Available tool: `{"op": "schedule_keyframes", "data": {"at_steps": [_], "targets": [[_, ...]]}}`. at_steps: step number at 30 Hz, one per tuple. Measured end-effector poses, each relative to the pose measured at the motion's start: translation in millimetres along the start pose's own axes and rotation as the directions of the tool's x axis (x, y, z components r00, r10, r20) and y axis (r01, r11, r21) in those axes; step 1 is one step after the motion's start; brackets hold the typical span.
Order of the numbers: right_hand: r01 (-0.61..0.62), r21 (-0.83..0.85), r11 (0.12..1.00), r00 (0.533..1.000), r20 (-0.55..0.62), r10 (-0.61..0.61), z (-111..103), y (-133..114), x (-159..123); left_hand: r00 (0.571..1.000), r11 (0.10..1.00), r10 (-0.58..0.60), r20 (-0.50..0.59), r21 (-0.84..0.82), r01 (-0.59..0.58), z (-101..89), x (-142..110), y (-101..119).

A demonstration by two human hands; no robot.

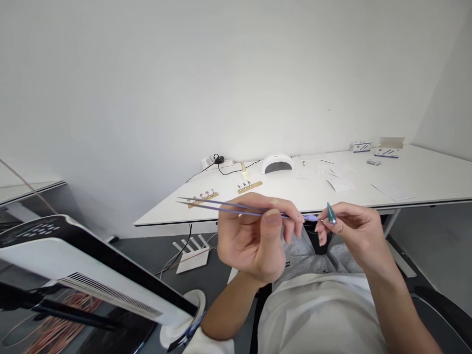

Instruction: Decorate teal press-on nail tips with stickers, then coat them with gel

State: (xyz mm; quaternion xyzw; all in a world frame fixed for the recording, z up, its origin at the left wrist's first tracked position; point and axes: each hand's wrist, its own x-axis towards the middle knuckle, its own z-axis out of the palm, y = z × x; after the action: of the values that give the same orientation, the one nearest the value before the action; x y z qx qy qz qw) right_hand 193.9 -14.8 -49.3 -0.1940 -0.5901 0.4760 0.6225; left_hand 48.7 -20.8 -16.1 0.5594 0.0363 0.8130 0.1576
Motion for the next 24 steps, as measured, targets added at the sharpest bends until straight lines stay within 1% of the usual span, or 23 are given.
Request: {"op": "schedule_keyframes", "data": {"at_steps": [4, 8, 11, 15, 17, 20, 24], "targets": [[-0.048, -0.1, 0.994, 0.999, 0.0, 0.049, -4.2, 13.0, 12.4, 1.0, 1.0, 0.014, -0.023, 0.024, -0.013, -4.5, 7.1, -1.0], [-0.117, -0.216, 0.969, 0.993, -0.013, 0.117, -13.1, 37.6, 24.5, 1.0, 0.998, 0.003, -0.026, 0.059, -0.002, -8.6, 12.2, -3.0], [-0.165, -0.314, 0.935, 0.986, -0.037, 0.161, -22.9, 58.3, 31.4, 0.999, 0.998, -0.008, -0.037, 0.061, 0.01, -11.0, 14.8, -3.8], [-0.193, -0.4, 0.896, 0.981, -0.065, 0.182, -42.3, 85.7, 45.3, 0.999, 0.999, -0.004, -0.053, 0.05, 0.007, -14.3, 18.8, -5.0], [-0.203, -0.472, 0.858, 0.978, -0.065, 0.196, -55.1, 98.3, 58.9, 0.998, 0.998, -0.003, -0.065, 0.06, 0.007, -16.2, 20.9, -5.6], [-0.19, -0.605, 0.773, 0.977, -0.04, 0.209, -74.0, 113.8, 86.8, 0.997, 0.996, 0.005, -0.071, 0.088, 0.001, -19.1, 24.1, -6.0], [-0.172, -0.731, 0.66, 0.958, 0.033, 0.286, -88.2, 130.1, 116.8, 0.995, 0.994, 0.001, -0.104, 0.111, 0.01, -21.4, 27.0, -5.4]]}}
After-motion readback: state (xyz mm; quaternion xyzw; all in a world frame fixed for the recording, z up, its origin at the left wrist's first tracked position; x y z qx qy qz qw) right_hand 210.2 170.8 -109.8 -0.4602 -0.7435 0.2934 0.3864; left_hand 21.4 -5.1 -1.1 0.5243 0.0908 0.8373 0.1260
